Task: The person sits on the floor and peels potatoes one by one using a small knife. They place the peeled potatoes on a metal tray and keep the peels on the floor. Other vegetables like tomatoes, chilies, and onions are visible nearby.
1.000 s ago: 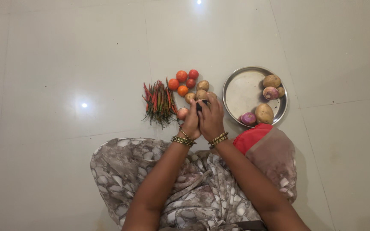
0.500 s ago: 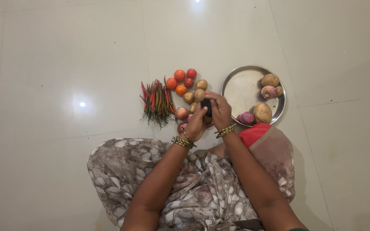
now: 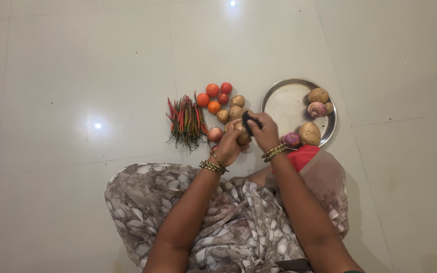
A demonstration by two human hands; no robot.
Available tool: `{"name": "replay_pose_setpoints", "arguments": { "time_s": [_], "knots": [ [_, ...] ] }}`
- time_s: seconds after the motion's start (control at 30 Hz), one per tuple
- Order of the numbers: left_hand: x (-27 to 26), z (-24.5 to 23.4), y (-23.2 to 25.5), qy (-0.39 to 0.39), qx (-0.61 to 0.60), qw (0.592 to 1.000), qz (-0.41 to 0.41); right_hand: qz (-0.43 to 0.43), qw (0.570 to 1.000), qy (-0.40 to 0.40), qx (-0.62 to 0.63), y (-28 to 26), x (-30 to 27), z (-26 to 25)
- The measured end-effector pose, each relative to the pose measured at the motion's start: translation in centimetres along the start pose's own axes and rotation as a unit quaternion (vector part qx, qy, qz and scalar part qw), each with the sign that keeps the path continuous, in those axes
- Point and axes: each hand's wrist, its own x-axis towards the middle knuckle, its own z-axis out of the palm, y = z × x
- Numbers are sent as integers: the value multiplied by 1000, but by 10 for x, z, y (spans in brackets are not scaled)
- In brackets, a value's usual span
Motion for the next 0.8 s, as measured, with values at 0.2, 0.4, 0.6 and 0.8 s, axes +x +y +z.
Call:
{"name": "replay_pose_setpoints", "arguments": {
  "time_s": [0.2,0.4,0.6,0.8],
  "knots": [
    [2,-7,0,-1,-92,995,29,-152,983,0,-105,-24,-15,15],
    [3,-9,16,73,-157,983,69,-243,952,-35,-185,-50,-38,28],
    [2,-6,15,90,-104,986,89,-222,959,39,-169,-56,-37,33],
    [4,-5,3,73,144,972,169,-75,994,45,-72,-45,-18,24]
  ]
}}
